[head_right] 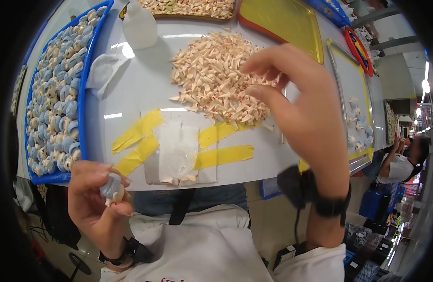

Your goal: The person prepares a glue bottle by attaching a nozzle and cutting its tip with pliers. They then pick up small doll heads from a blue tray and attach small white hair pieces to the top of each head using glue. The finished doll heads are placed back into the tray.

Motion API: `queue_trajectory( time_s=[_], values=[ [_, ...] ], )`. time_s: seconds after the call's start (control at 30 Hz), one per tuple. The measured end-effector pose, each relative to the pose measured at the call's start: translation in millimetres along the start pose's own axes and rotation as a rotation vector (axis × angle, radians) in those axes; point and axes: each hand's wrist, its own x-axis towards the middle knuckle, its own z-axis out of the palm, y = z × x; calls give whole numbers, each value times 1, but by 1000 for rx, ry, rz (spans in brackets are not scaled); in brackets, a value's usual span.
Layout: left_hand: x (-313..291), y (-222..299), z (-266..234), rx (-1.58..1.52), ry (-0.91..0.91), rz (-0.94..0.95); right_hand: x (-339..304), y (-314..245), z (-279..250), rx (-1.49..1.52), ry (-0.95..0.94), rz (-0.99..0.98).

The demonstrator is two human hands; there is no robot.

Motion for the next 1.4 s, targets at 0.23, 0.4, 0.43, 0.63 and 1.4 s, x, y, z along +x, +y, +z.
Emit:
queue_trajectory(
  time_s=[0.23, 0.4, 0.43, 0.63, 1.4],
  values=[
    [7, -10, -9, 135, -63, 130, 22, 10, 15, -60, -187, 29],
    [5, -2, -9, 16, -55, 37, 17, 15, 7, -193, -54, -143],
    [6, -3, -8, -1, -57, 33, 14, 16, 4, -208, -21, -151],
    [2, -2, -8, -30, -51, 26, -18, -1, -10, 237, 198, 201],
    [0, -3, 0, -295, -123, -40, -93, -2, -11, 623, 347, 193]
  ],
)
